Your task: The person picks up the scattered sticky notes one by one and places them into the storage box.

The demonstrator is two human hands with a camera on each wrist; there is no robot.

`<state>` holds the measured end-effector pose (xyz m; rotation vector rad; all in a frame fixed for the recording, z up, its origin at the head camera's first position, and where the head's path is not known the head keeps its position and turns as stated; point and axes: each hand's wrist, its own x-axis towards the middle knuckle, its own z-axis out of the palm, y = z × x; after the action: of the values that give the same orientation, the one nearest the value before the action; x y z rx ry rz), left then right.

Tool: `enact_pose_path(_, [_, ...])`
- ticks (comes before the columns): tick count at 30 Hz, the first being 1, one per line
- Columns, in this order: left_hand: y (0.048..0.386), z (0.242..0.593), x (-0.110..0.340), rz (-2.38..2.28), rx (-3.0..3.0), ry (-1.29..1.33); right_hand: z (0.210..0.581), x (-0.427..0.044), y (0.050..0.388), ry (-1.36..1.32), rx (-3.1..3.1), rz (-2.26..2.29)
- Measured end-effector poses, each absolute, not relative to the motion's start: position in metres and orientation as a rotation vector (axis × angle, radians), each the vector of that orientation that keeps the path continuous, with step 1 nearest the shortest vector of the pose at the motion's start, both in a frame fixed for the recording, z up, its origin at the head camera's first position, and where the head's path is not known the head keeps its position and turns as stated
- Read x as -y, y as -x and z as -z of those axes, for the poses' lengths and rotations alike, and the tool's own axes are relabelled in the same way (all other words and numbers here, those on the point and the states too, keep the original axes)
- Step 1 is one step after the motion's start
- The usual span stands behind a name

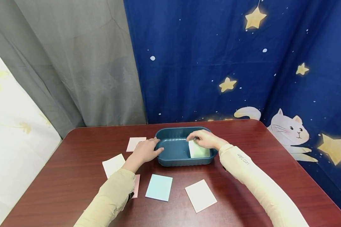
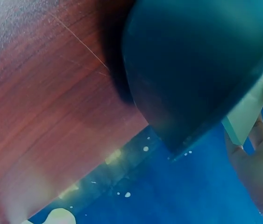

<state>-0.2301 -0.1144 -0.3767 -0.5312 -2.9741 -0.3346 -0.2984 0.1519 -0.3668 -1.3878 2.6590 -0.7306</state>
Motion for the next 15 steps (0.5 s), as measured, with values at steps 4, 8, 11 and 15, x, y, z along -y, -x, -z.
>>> enact_pose_path(4, [0.229, 0.376, 0.115, 0.333, 2.968, 0.540, 0.373, -0.150, 0.300, 1.345, -2.628, 0.741])
enact_pose_path(8, [0.229, 0.376, 0.115, 0.327, 2.979, 0.539, 0.380, -0.149, 0.303, 1.313, -2.640, 0.726])
enact_pose_path(11, [0.229, 0.376, 0.115, 0.327, 2.984, 0.534, 0.385, -0.148, 0.307, 1.287, -2.672, 0.708])
enact_pose_path(15, [0.229, 0.376, 0.115, 0.326, 2.990, 0.527, 0.389, -0.147, 0.309, 1.238, -2.722, 0.662])
